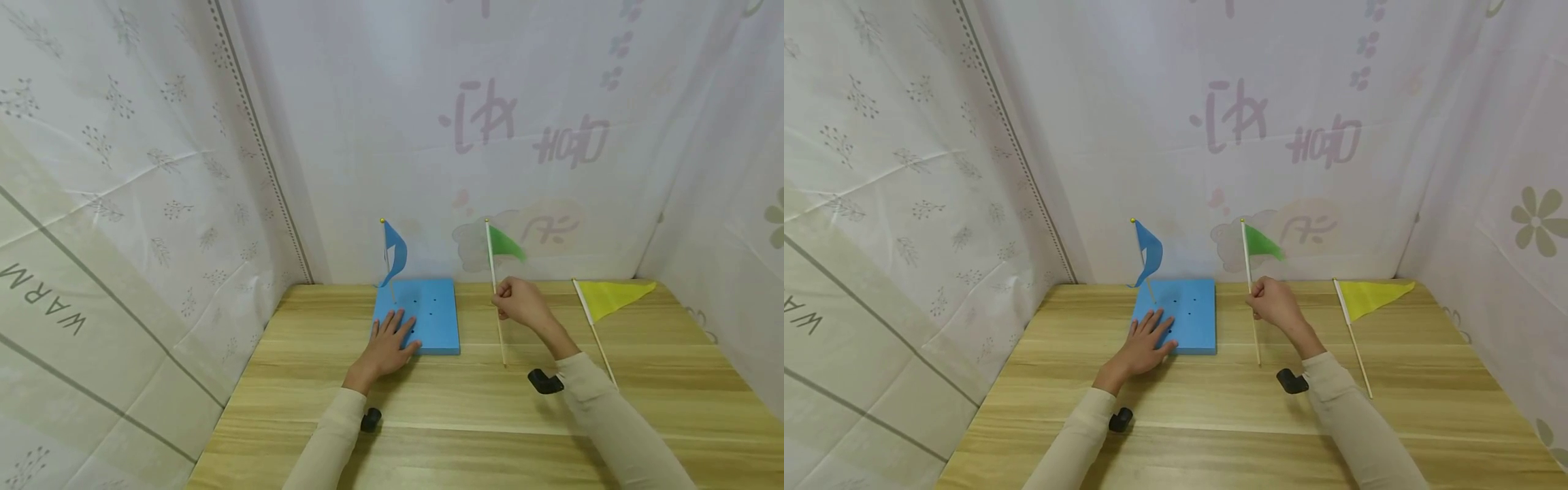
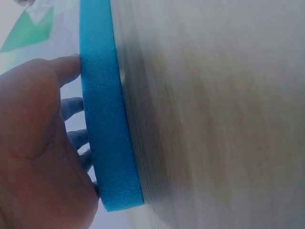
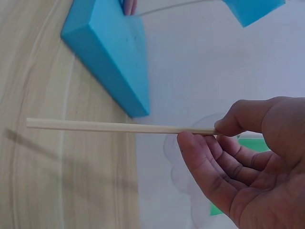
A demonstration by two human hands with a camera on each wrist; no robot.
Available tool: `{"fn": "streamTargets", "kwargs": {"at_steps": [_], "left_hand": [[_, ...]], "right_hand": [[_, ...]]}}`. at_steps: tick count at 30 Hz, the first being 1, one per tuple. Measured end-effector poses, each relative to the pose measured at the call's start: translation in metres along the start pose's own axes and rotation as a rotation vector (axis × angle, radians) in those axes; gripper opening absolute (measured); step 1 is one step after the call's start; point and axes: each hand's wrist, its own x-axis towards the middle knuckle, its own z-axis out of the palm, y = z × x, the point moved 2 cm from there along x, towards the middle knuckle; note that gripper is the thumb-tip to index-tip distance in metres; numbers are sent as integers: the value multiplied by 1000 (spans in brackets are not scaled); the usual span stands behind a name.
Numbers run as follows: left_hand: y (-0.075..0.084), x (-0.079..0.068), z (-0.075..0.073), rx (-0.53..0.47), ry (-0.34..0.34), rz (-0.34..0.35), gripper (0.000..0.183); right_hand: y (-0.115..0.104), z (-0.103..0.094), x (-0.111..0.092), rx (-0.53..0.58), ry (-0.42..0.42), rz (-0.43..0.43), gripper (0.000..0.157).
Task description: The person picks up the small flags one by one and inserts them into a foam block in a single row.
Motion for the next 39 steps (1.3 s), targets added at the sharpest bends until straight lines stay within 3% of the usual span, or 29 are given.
{"fn": "streamTargets", "kwargs": {"at_steps": [18,26,39], "left_hand": [[-1,-3,-3,41,-32,-10,66],[1,-4,-5,76,-45,-5,67],[9,-4,-11,59,-47,-18,65]], "right_hand": [[-55,35,42,54,42,-110,15],[-80,53,61,115,102,-151,12],[-94,77,82,112,186,-243,12]]}}
